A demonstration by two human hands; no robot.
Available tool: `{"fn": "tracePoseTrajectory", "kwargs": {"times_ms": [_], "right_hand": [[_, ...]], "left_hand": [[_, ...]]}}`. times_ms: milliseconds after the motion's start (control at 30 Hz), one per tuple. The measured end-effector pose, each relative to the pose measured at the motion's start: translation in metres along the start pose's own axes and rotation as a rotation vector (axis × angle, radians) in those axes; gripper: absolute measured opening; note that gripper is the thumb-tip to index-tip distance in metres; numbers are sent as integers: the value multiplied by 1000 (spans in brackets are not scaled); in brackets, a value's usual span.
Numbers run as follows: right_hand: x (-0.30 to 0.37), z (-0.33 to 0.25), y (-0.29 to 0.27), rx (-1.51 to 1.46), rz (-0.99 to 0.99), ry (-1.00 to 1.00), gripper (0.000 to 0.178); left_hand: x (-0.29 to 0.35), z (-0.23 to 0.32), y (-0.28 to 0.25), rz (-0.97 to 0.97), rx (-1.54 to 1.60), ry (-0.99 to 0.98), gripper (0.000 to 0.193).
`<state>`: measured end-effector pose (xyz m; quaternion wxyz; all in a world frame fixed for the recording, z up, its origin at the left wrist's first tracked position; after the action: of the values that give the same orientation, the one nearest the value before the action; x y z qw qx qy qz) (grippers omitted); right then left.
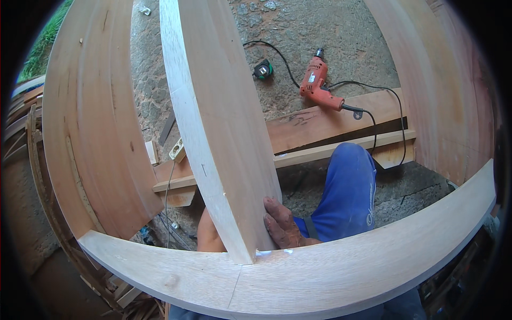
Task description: The person is assembling a wooden structure, likely a piece of furniture, using a power drill and a hammer. They are seen drilling screws into wooden planks, marking measurements with a pencil, and hammering nails to secure the pieces together.
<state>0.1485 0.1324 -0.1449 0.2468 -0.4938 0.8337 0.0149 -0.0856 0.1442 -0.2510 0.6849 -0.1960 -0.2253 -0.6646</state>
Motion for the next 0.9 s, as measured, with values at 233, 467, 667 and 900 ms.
{"fn": "tracePoseTrajectory", "kwargs": {"times_ms": [233,467,667,900], "right_hand": [[-1,-3,-6,-323,-269,126,82],[10,4,-4,-307,-298,104,94],[-1,2,-6,-319,-295,120,94],[-3,4,-7,-285,-267,88,91]], "left_hand": [[-5,8,5,-1,-22,6,70],[-11,8,12,-14,-18,12,69],[-19,7,18,-24,3,19,68],[-17,7,23,-35,3,16,67]]}}
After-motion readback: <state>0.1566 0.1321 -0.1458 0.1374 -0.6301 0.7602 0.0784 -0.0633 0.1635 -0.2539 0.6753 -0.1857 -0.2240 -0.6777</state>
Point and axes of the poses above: each hand's wrist, its own x-axis away from the middle knuckle, its own y-axis out of the palm, z = x × y, the point moved 6 cm from there along -x, towards the middle knuckle, and after that the axes turned 3 degrees about z, right-handed, at the moved point
